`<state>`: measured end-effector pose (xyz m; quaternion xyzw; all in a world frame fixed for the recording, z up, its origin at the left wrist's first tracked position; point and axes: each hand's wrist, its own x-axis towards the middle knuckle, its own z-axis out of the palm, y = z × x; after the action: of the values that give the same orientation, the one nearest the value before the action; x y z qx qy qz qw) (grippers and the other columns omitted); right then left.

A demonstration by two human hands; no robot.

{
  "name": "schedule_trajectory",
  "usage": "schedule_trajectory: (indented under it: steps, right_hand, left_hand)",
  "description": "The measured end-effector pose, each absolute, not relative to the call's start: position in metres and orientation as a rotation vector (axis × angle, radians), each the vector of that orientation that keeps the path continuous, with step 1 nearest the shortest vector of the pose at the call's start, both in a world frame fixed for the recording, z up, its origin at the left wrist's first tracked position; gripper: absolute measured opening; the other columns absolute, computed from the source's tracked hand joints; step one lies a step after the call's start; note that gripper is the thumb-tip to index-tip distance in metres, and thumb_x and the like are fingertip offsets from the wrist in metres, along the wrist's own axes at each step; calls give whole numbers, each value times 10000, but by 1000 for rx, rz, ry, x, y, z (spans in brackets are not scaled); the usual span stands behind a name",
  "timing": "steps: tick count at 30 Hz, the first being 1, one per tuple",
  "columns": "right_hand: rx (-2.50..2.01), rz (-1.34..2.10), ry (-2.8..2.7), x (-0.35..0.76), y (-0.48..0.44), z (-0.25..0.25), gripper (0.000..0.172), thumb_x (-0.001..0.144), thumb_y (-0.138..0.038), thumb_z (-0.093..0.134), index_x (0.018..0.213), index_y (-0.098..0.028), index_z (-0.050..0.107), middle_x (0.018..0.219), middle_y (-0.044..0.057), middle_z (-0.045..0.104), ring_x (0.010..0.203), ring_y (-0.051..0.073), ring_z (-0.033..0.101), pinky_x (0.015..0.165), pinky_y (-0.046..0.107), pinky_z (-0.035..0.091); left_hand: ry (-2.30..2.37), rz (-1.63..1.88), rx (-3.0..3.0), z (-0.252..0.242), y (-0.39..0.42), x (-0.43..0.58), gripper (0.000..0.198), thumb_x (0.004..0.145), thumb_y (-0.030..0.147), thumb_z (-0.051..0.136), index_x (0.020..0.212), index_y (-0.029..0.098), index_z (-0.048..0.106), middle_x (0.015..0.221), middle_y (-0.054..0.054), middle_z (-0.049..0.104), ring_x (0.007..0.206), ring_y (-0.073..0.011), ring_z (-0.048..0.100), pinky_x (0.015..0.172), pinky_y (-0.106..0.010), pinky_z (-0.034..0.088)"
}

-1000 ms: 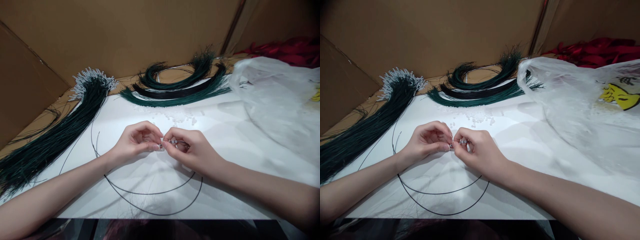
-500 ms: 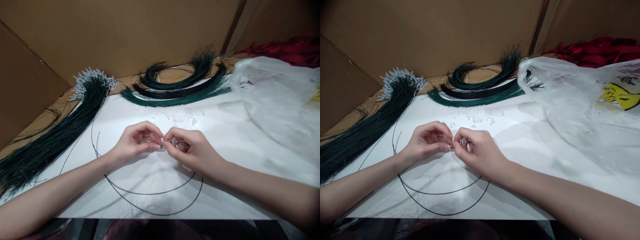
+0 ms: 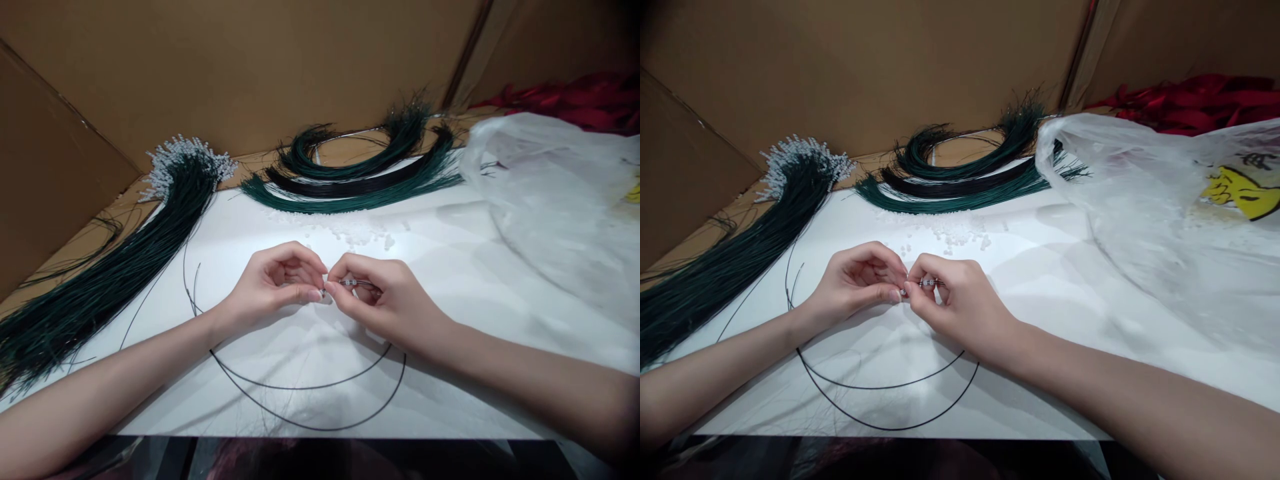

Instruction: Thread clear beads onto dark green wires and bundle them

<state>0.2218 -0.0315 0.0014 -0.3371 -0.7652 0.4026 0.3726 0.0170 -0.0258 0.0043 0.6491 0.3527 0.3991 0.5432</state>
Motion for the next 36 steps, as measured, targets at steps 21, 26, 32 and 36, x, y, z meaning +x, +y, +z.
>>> schedule_trajectory:
  steps: [21, 26, 32, 36]
  right_hand:
    - [-852, 1035, -1952, 221, -31, 1, 84, 853, -128, 572, 771, -142, 586, 604, -56, 463, 487, 35, 342, 489, 194, 282]
    - [-854, 1036, -1955, 221, -31, 1, 87, 853, -130, 572, 768, -143, 584, 593, -60, 452, 483, 34, 332, 488, 191, 281]
    - [-853, 1035, -1953, 221, -31, 1, 90, 849, -126, 572, 762, -145, 578, 592, -62, 445, 483, 34, 335, 487, 189, 282]
    - [-856, 1036, -1955, 221, -31, 0, 84, 844, -122, 573, 764, -145, 581, 590, -61, 449, 486, 35, 347, 488, 187, 288]
  left_hand:
    - [791, 959, 1586, -1, -24, 13, 284, 715, 56, 783, 951, 166, 670, 834, -9, 701, 770, -101, 684, 739, -182, 585]
    - [787, 951, 1589, -1, -24, 13, 286, 721, 57, 780, 958, 171, 668, 836, -7, 698, 771, -96, 681, 742, -179, 582]
    - [818, 952, 1579, 1, -25, 15, 273, 714, 82, 791, 945, 161, 668, 816, -13, 700, 747, -105, 683, 720, -188, 581]
    - [817, 954, 1567, 1, -25, 15, 267, 714, 84, 792, 936, 163, 665, 805, -8, 701, 740, -104, 684, 719, -190, 581]
